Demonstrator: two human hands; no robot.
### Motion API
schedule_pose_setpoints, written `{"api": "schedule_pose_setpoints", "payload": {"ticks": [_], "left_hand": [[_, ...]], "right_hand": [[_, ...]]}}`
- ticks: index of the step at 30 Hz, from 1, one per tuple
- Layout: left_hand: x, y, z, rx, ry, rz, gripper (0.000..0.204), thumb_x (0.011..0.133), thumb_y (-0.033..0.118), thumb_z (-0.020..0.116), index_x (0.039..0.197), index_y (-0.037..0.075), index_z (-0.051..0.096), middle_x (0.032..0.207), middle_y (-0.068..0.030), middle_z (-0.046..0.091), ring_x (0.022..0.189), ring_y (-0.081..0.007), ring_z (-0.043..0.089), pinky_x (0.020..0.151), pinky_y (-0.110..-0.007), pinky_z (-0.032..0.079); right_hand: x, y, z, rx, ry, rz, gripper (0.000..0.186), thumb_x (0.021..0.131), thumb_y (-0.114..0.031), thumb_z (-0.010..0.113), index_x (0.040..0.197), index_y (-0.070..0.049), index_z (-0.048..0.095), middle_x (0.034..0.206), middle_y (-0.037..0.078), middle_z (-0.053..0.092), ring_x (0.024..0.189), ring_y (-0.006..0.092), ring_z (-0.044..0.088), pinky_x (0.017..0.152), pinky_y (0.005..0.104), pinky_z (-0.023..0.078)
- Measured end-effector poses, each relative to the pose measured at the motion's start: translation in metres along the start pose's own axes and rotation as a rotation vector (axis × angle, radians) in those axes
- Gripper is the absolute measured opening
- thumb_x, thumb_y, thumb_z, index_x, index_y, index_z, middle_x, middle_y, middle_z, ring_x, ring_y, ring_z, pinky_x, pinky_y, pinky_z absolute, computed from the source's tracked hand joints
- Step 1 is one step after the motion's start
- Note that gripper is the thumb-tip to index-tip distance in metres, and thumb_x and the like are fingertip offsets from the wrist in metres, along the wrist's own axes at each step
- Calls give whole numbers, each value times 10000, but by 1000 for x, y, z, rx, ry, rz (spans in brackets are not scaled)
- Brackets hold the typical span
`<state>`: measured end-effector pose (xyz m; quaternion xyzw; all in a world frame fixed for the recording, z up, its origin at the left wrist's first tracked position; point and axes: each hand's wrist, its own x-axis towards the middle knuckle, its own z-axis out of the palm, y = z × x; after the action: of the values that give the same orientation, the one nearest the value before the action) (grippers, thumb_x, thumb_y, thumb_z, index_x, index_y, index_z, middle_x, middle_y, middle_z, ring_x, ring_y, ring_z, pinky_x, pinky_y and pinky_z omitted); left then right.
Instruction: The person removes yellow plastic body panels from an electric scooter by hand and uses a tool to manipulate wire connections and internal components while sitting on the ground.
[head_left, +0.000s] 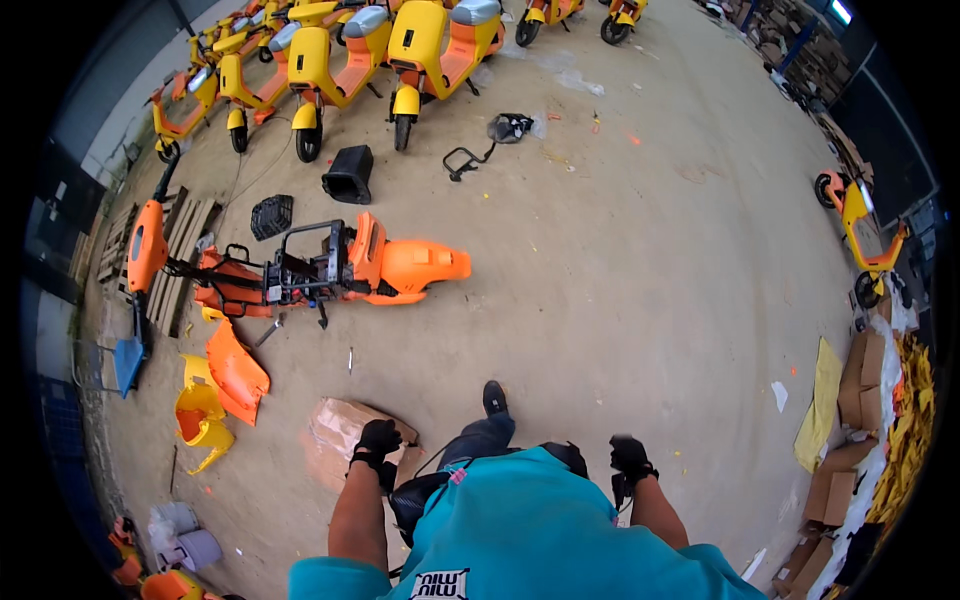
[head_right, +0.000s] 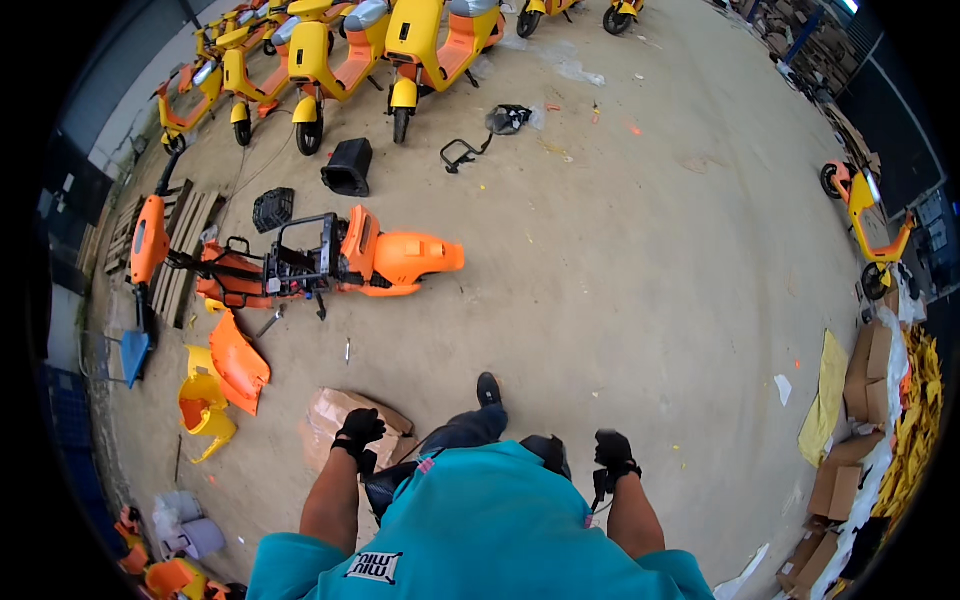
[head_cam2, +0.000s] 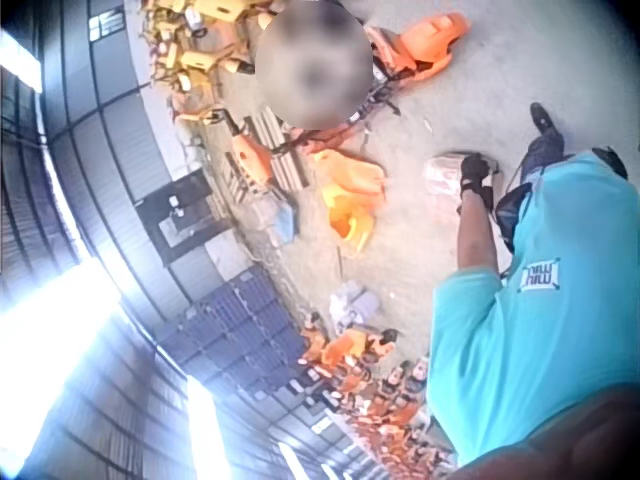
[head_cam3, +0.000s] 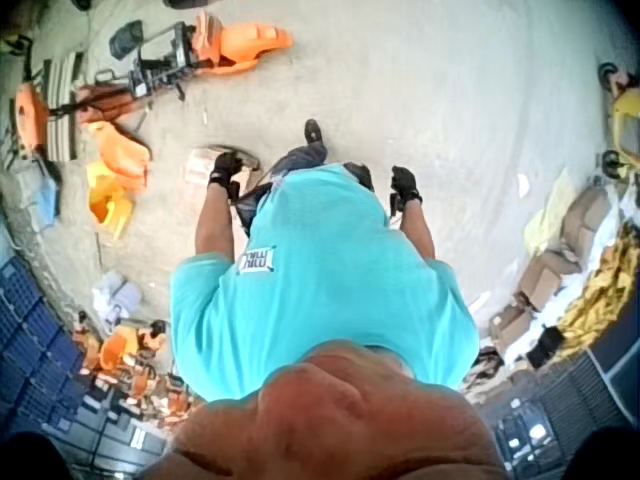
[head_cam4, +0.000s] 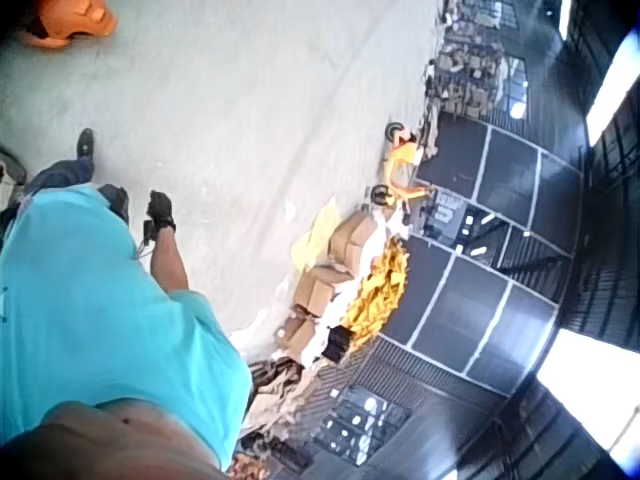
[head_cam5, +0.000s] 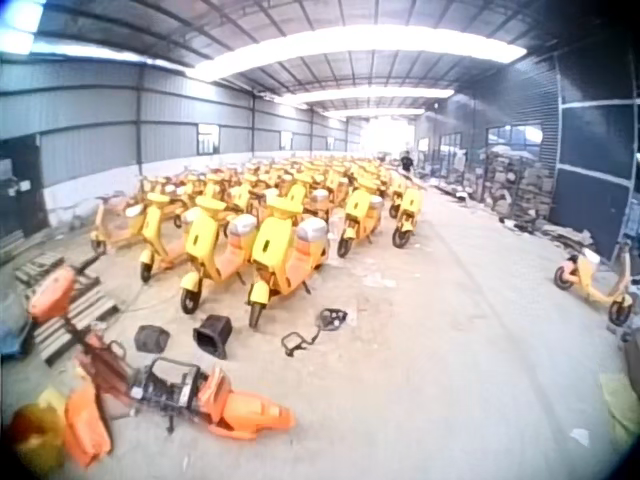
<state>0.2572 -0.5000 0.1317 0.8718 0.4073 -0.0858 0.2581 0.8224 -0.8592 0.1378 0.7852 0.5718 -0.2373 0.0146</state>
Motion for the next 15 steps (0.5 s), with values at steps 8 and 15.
{"api": "schedule_pose_setpoints", "payload": {"ticks": [8, 15], "left_hand": [[140, 47, -106, -1356, 98, -745, 150, 839, 177, 529, 808, 33, 560, 669, -86, 577, 516, -200, 566, 431, -316, 444], [183, -18, -70, -791, 57, -411, 177, 853, 195, 518, 801, 33, 568, 629, -104, 585, 520, -225, 599, 444, -356, 479]], "right_hand": [[55, -7, -39, 782, -191, 372, 247, 867, -286, 582, 927, -50, 621, 636, 113, 590, 498, 243, 562, 461, 386, 464], [238, 97, -88, 797, -284, 6, 148, 828, -217, 605, 774, -79, 596, 615, 99, 583, 477, 246, 531, 450, 401, 436]]}}
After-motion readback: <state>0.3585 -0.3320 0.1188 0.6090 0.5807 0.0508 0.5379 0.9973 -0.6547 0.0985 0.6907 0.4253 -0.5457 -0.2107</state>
